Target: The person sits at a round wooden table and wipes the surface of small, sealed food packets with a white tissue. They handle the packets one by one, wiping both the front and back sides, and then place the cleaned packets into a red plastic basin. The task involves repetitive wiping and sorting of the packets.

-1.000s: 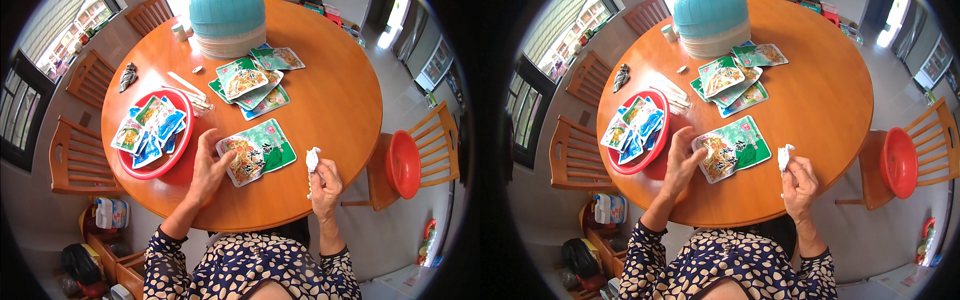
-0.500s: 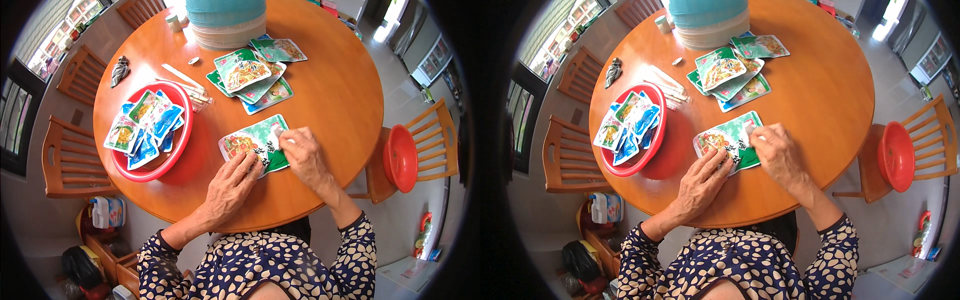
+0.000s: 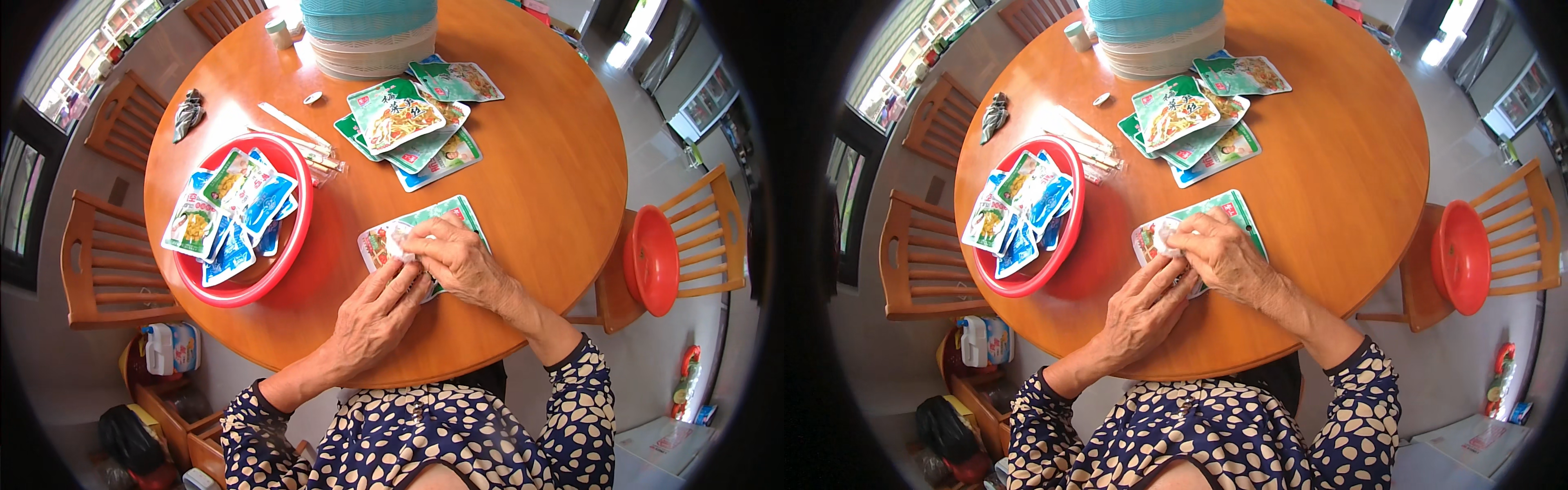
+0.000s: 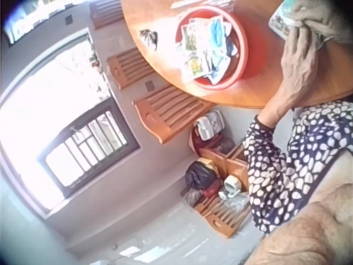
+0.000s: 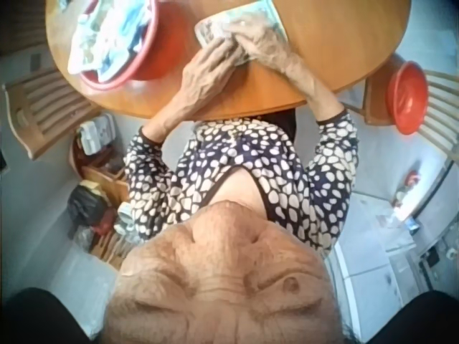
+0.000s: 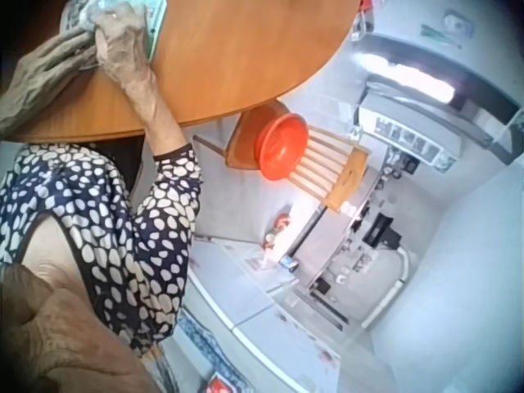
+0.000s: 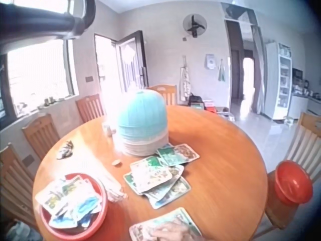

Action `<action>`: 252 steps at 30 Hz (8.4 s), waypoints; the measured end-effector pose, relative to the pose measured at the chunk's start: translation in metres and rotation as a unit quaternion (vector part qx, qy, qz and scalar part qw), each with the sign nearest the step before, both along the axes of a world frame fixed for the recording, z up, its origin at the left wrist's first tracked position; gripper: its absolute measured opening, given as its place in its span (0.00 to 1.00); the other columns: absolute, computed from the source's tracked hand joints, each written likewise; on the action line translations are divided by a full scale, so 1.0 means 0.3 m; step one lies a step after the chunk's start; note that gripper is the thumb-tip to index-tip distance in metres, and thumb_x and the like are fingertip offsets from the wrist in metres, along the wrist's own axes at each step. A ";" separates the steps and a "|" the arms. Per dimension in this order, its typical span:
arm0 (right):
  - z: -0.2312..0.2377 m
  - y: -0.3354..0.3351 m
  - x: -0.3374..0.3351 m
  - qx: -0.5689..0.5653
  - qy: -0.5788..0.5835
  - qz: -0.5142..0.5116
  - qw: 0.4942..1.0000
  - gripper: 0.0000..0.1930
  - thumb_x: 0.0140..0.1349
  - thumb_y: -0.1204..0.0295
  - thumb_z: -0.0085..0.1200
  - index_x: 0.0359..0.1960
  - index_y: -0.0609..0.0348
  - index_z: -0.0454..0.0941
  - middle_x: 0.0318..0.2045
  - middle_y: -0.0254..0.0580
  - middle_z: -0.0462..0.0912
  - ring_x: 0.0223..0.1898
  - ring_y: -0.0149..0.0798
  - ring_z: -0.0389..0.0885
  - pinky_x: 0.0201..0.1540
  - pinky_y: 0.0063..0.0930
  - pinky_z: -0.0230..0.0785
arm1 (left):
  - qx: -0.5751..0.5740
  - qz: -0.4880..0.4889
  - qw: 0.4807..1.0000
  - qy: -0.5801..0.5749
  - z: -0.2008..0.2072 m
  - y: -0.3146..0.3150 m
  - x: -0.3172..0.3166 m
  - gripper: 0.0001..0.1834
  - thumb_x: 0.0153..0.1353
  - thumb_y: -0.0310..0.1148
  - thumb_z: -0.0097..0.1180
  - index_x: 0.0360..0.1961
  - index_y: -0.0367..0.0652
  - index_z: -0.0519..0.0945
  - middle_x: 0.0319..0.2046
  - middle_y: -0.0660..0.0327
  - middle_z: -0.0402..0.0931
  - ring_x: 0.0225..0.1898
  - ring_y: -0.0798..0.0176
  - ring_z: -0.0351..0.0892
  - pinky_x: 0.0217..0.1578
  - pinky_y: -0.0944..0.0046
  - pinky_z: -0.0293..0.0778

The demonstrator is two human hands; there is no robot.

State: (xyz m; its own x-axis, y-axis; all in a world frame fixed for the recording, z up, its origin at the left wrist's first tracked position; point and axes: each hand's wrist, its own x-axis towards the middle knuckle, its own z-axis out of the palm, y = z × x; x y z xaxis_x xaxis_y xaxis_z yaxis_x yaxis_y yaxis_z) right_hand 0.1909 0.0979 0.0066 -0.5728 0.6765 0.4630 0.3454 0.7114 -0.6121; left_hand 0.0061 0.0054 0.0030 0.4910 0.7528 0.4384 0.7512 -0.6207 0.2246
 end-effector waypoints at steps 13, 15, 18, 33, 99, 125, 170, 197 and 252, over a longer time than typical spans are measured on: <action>0.010 0.024 0.039 0.017 -0.037 -0.145 0.989 0.10 0.55 0.82 0.57 0.38 0.60 0.85 0.37 0.43 0.76 0.41 0.48 0.78 0.42 0.39 0.74 | -0.052 0.005 0.998 -0.046 0.025 0.000 0.000 0.26 0.54 0.25 0.62 0.57 0.43 0.80 0.60 0.53 0.70 0.61 0.48 0.72 0.55 0.54 0.78; 0.039 -0.005 0.020 -0.035 -0.004 -0.063 0.997 0.09 0.55 0.85 0.58 0.38 0.63 0.84 0.38 0.45 0.80 0.43 0.49 0.81 0.45 0.38 0.75 | -0.038 -0.015 0.999 -0.034 0.011 0.003 -0.008 0.26 0.53 0.25 0.61 0.57 0.42 0.79 0.59 0.52 0.69 0.60 0.47 0.72 0.55 0.54 0.78; 0.080 -0.016 0.007 -0.207 0.037 0.052 0.976 0.08 0.57 0.84 0.57 0.37 0.63 0.84 0.39 0.45 0.82 0.44 0.49 0.82 0.46 0.38 0.75 | -0.002 -0.024 1.000 -0.018 0.014 0.002 -0.014 0.27 0.54 0.25 0.58 0.58 0.41 0.79 0.59 0.52 0.70 0.60 0.47 0.73 0.57 0.53 0.77; 0.010 0.066 -0.119 0.076 -0.060 0.013 0.995 0.07 0.54 0.80 0.59 0.35 0.59 0.83 0.40 0.39 0.81 0.43 0.47 0.78 0.48 0.38 0.74 | 0.011 0.000 1.000 -0.005 0.012 -0.007 -0.008 0.26 0.55 0.26 0.58 0.58 0.41 0.79 0.59 0.53 0.71 0.61 0.50 0.72 0.58 0.54 0.75; 0.034 -0.227 0.109 0.081 -0.080 -0.139 0.984 0.10 0.55 0.84 0.57 0.39 0.64 0.77 0.41 0.47 0.74 0.41 0.49 0.79 0.38 0.37 0.78 | -0.103 -0.013 0.993 -0.050 0.064 0.015 0.020 0.42 0.46 0.33 0.72 0.66 0.43 0.72 0.45 0.57 0.70 0.42 0.51 0.70 0.43 0.53 0.73; 0.051 -0.254 0.255 0.030 -0.064 -0.020 0.997 0.11 0.53 0.85 0.59 0.39 0.68 0.80 0.40 0.44 0.78 0.39 0.45 0.77 0.40 0.34 0.76 | -0.062 -0.014 0.998 0.000 0.026 0.044 0.053 0.36 0.55 0.30 0.64 0.67 0.42 0.69 0.68 0.51 0.65 0.66 0.47 0.67 0.64 0.53 0.67; 0.019 0.100 0.056 0.134 -0.055 -0.022 0.989 0.11 0.54 0.83 0.58 0.39 0.62 0.83 0.42 0.42 0.79 0.45 0.46 0.78 0.45 0.35 0.77 | -0.099 -0.037 0.992 -0.066 0.042 0.058 0.026 0.25 0.57 0.37 0.66 0.52 0.35 0.75 0.56 0.49 0.69 0.60 0.46 0.71 0.57 0.54 0.74; 0.022 0.092 -0.008 -0.048 -0.004 -0.059 0.997 0.06 0.57 0.79 0.58 0.36 0.58 0.83 0.38 0.43 0.77 0.44 0.47 0.78 0.46 0.42 0.72 | 0.001 -0.148 0.989 0.011 0.031 -0.005 0.032 0.22 0.56 0.32 0.66 0.50 0.32 0.80 0.57 0.49 0.72 0.57 0.49 0.75 0.56 0.56 0.76; 0.053 -0.041 -0.054 0.153 -0.062 -0.082 0.983 0.14 0.56 0.75 0.57 0.45 0.55 0.82 0.39 0.43 0.74 0.44 0.46 0.75 0.46 0.39 0.72 | -0.469 0.017 0.563 -0.681 0.016 0.048 0.023 0.20 0.73 0.25 0.44 0.64 0.30 0.65 0.55 0.53 0.76 0.53 0.64 0.80 0.56 0.61 0.78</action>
State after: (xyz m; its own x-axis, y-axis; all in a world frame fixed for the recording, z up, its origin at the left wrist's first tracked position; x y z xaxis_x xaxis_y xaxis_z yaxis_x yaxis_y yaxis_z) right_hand 0.1748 0.0855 0.0224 -0.5321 0.6046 0.5927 0.5302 0.7838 -0.3235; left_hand 0.0128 0.0197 0.0078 0.1581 0.9655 -0.2070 -0.5057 0.2592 0.8229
